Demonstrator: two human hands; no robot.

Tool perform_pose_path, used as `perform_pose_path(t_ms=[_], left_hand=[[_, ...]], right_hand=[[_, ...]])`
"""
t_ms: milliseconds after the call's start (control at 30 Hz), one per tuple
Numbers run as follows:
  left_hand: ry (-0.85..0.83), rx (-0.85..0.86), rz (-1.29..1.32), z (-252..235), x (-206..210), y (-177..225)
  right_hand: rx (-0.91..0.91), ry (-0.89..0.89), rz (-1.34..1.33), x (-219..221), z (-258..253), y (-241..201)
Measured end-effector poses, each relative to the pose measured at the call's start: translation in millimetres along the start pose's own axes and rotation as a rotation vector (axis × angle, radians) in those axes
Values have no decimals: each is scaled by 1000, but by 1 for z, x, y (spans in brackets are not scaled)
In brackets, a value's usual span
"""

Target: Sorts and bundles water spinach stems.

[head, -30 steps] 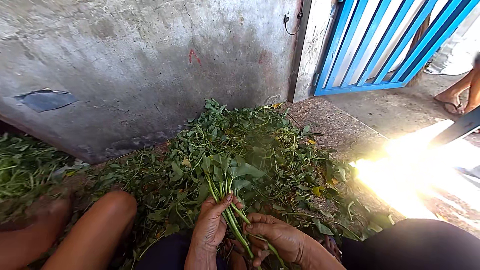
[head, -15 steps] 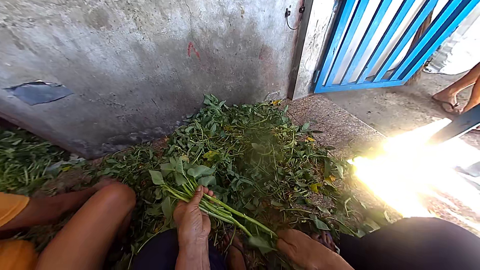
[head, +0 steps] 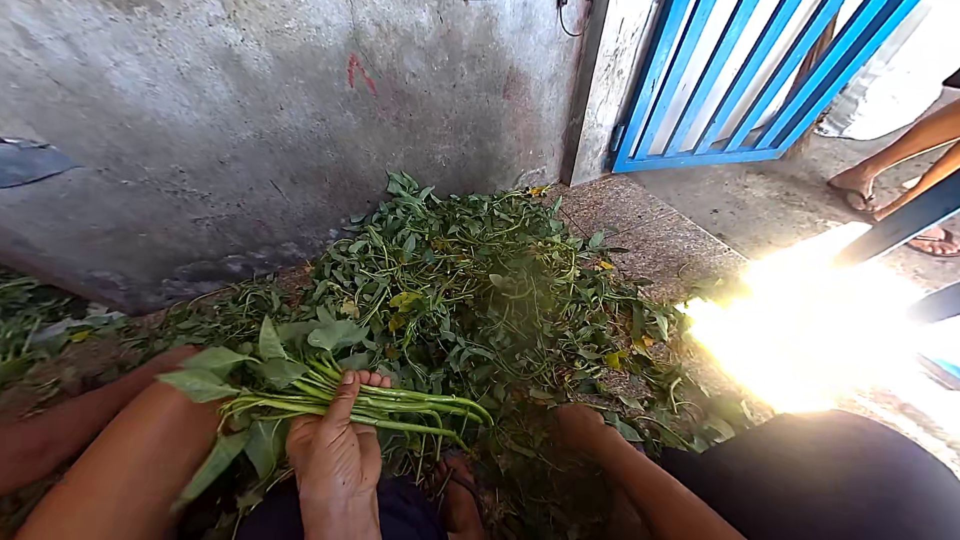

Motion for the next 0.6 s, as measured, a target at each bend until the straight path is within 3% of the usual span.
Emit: perform_pose_path(t_ms=[133,200,333,400,467,600], left_hand=[[1,-8,-48,1,-1,-6],[-1,-26,-65,0,-1,-12],[-8,-88,-90,4,4,-23],[-12,-94,-102,5,6,-26],[-12,-84,-102,5,7,-26],[-16,-86,-95,5,8,-28]], right_hand=[[-50,-69,-81,53,-39,19],[-92,-116,-59,85,-35,14],[-36,-37,67,119,-22,7],[-58,-58,-117,119,-28,2],[-108,-118,-476,108,-40,-3],[-74,-421,-1165,57,-22,-7]])
Point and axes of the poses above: each hand's wrist, its own z-axis away from the middle knuckle, its own x-axis out of the palm, y = z × x, the point moved 8 cm from there along -z, towards the middle knuckle, and after that the axes turned 15 degrees about y, right-handed, at the moved point
